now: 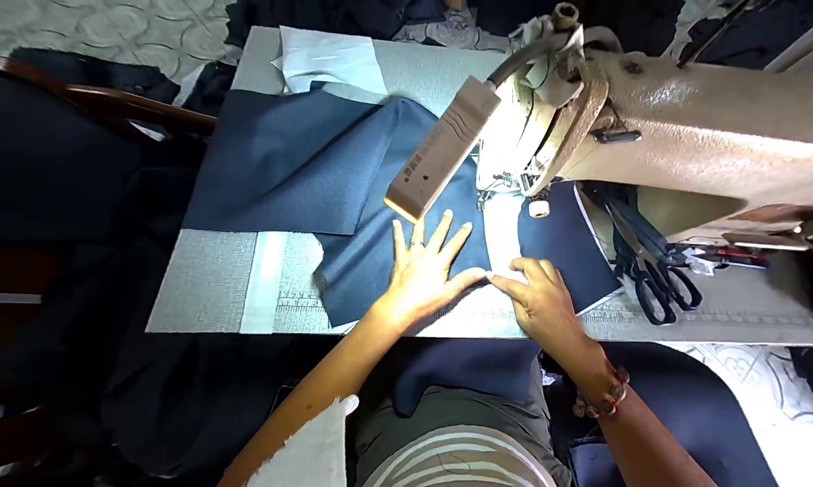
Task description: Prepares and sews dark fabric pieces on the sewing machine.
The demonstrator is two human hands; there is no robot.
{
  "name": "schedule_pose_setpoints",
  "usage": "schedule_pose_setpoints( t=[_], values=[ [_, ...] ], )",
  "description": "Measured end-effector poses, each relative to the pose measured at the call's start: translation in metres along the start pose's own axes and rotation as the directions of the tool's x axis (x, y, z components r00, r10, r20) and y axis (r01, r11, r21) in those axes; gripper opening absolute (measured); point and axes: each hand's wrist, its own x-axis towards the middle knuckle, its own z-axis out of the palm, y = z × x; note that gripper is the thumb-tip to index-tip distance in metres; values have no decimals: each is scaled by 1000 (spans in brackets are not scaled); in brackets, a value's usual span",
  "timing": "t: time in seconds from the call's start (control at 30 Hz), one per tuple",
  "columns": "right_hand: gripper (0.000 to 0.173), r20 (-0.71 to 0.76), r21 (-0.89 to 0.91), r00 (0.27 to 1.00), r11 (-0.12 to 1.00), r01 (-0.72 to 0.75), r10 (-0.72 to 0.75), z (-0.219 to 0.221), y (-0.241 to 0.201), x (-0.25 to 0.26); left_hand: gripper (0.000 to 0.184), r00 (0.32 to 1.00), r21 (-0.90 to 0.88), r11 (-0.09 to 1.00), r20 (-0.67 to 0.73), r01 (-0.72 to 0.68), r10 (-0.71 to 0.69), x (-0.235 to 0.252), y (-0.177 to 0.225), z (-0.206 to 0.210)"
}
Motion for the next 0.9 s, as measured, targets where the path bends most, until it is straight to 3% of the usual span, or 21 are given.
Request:
schedule_pose_setpoints(
  t=[0.2, 0.53, 0.9],
  values=[
    [42, -23, -24, 1000, 1000, 8, -8, 6, -4, 1, 80, 1000, 93, 996, 26, 13, -16, -2, -26, -8],
    [42, -33, -47, 999, 999, -19, 17, 8, -4, 9, 81, 999, 68, 998, 53, 8, -11, 10, -32, -15],
    [38, -17, -78, 1000, 997, -18, 17, 7, 12, 47, 92, 992, 92, 994, 113, 51, -62, 61, -61, -14]
  ],
)
